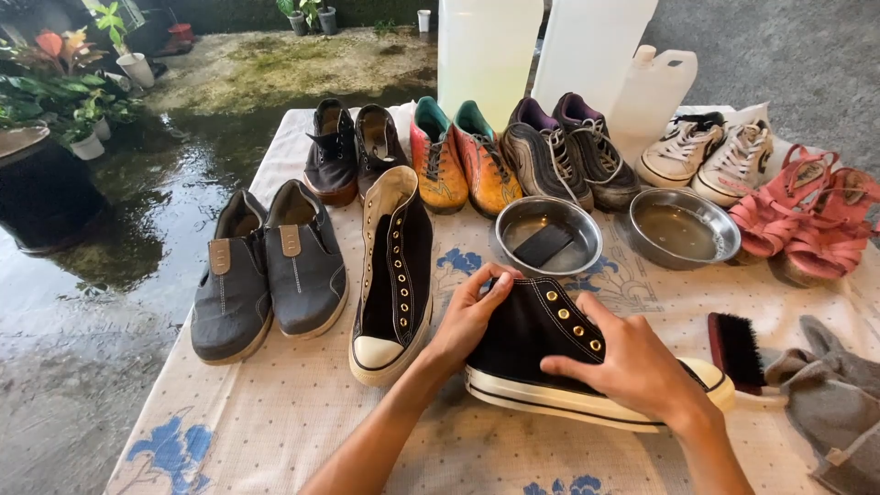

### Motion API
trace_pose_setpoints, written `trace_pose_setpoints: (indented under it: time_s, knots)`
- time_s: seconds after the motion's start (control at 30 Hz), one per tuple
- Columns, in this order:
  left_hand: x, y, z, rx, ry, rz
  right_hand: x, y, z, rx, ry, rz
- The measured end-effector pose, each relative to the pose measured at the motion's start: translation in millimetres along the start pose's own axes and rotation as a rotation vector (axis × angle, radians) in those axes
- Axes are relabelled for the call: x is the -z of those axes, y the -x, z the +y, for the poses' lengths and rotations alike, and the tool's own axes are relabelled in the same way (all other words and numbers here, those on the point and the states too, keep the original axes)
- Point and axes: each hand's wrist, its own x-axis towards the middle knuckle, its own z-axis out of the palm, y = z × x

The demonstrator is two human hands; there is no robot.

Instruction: The person scrubs a black high-top sneaker with a red brush, then wipes it with a gray cloth. They repeat the scrubbing and wiping process on the shoe while other shoes and cleaning supplies are arranged on the table.

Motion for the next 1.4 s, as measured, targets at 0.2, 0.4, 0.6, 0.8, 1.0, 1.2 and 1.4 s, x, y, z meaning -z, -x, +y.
trace_pose_setpoints:
  time_s: [0.2, 0.4, 0.6, 0.8, 1.0, 1.2, 1.4]
  knots:
    - [4, -5, -9, -0.011, -0.006, 0.008, -1, -2, -1, 0.084, -0.018, 0.1]
    - [8, 3, 33, -0.195, -0.374, -0.131, 0, -4, -1, 0.111, -0.059, 0.044]
    - [7, 10, 39, -0.397, -0.43, -0.24, 7, -13, 2, 0.207, -0.137, 0.007]
    - [8, 5, 28, -0.443, -0.348, -0.238, 3, -23, 21, 0.28, -0.175, 0.069]
    - [11, 6, 25, -0.326, -0.428, -0.279, 2, -16, 14, 0.171, -0.17, 0.026]
    - [12, 3, 10, -0.381, -0.363, -0.195, 16, -11, 17, 0.621, -0.311, -0.143]
    - [12, 4, 8, -0.346, -0.305, -0.157, 22, -18, 10, 0.182, -0.279, -0.204]
